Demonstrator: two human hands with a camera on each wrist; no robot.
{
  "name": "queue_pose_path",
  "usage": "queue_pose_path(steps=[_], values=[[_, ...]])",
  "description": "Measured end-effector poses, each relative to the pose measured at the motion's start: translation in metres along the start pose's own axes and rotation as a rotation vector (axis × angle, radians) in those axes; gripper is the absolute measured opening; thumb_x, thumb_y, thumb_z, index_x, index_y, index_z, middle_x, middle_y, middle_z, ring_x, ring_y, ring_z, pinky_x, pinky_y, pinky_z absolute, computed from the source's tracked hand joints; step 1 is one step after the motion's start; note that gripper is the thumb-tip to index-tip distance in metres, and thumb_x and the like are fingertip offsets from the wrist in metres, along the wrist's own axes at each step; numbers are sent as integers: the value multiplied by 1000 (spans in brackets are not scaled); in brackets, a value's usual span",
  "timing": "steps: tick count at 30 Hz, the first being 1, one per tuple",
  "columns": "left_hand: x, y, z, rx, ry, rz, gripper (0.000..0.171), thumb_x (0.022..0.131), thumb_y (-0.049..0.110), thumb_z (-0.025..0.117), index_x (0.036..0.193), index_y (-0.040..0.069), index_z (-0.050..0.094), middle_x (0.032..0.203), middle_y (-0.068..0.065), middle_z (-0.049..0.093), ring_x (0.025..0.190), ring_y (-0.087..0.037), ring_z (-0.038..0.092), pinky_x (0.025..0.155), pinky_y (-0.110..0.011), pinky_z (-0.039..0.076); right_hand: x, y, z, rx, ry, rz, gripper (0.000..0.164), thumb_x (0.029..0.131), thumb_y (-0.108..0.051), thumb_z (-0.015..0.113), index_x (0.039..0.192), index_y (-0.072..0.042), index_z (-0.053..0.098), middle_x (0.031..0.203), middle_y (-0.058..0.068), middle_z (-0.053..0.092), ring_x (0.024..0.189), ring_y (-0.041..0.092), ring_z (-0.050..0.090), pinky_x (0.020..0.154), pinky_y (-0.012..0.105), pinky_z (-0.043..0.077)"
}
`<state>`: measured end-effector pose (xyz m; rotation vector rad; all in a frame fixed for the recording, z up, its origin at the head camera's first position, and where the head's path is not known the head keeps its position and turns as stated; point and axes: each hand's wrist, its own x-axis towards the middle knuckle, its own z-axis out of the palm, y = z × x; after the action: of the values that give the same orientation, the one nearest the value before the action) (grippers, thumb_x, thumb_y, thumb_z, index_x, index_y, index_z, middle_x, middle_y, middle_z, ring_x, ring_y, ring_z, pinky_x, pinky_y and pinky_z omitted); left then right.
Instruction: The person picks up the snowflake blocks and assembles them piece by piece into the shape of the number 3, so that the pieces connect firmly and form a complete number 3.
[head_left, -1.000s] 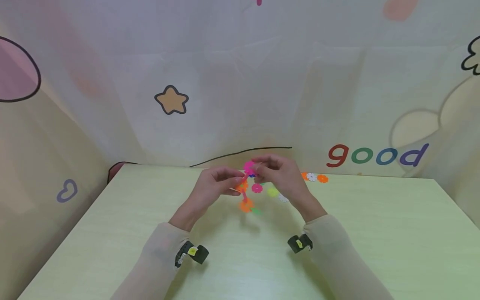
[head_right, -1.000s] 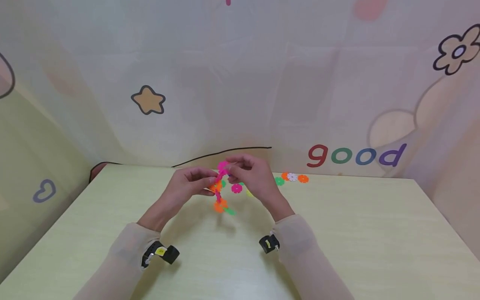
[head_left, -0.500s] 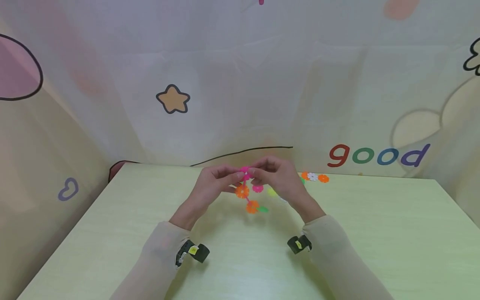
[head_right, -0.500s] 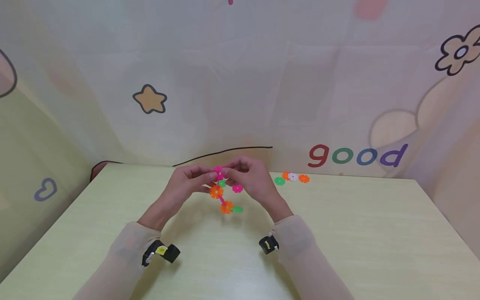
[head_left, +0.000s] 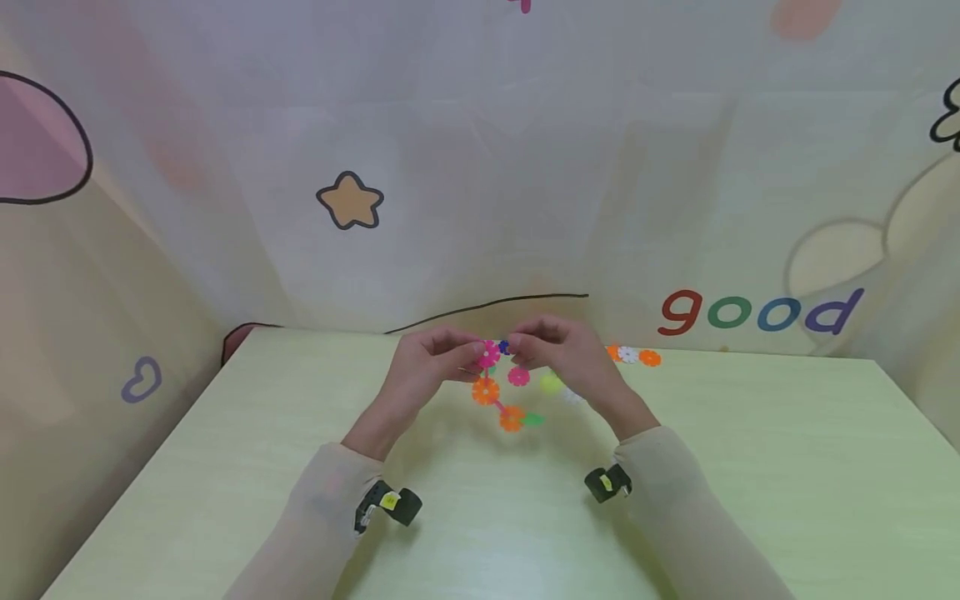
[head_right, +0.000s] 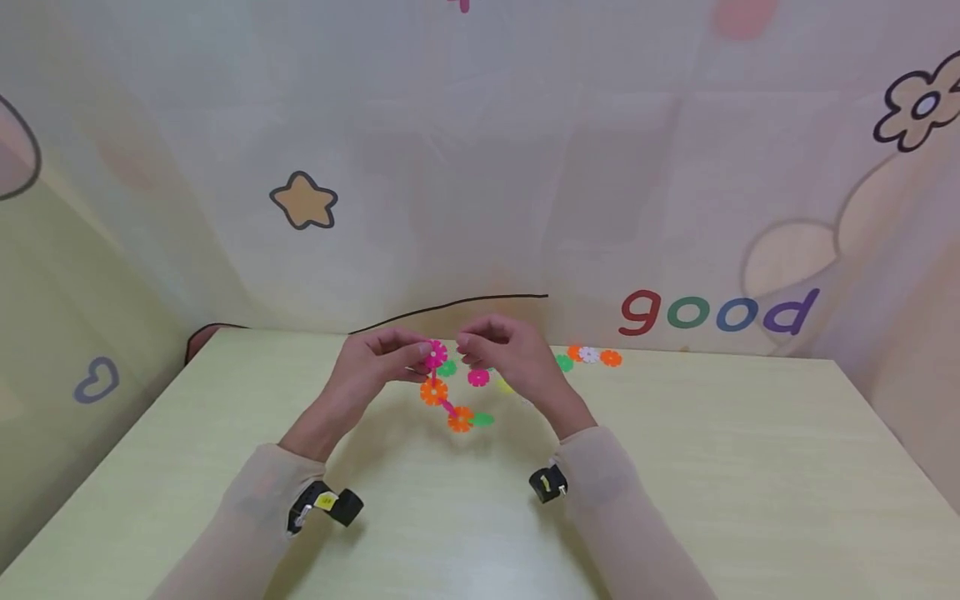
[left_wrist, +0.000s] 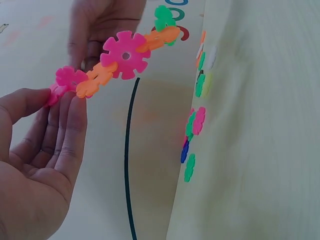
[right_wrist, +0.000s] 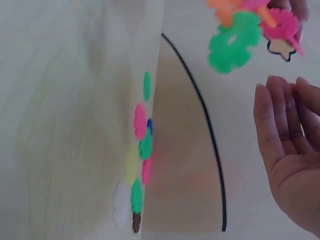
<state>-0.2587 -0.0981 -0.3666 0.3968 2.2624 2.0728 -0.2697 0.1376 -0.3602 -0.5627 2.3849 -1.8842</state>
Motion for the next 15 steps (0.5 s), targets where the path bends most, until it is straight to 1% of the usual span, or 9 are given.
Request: queue_pose_path(steps=[2,4,6,8,11,15], values=[[0,-1,0,-9,8,-5,22,101,15,75,117,0,75,105,-12,76,88,-24,78,88,-36,63,3,7,-5,-35,4,5,26,102,-16,74,120,2,73,110,17,76,98,33,74,94,49,61],[0,-1,0,-24,9,-5,21,102,13,74,116,-1,74,103,-13,76,87,-24,78,87,-36,63,6,13,-10,-80,-1,26,23,102,-12,73,120,2,73,111,17,75,101,37,72,95,54,60],[0,-2,0,-30,6,4,19,102,12,74,115,-2,74,103,-14,75,86,-24,77,85,-35,64,12,21,-13,-161,-30,33,22,102,-9,71,120,3,74,113,16,75,104,39,70,95,53,60],[0,-1,-1,-27,9,8,18,102,13,73,115,-1,74,103,-14,75,86,-24,77,85,-34,64,19,27,-14,-259,-78,30,20,102,-5,71,119,3,75,113,15,75,106,38,69,96,51,60],[0,0,-2,-22,14,11,17,102,12,72,114,-1,75,102,-13,75,86,-24,77,85,-35,64,32,35,-15,-408,-170,5,18,99,-2,72,116,5,74,112,14,75,105,32,69,96,45,59],[1,0,-3,-26,11,12,16,102,11,72,113,-1,75,101,-13,75,85,-24,77,85,-36,64,44,38,-12,-519,-267,22,17,96,-2,77,112,3,75,109,13,76,101,28,69,97,45,59]])
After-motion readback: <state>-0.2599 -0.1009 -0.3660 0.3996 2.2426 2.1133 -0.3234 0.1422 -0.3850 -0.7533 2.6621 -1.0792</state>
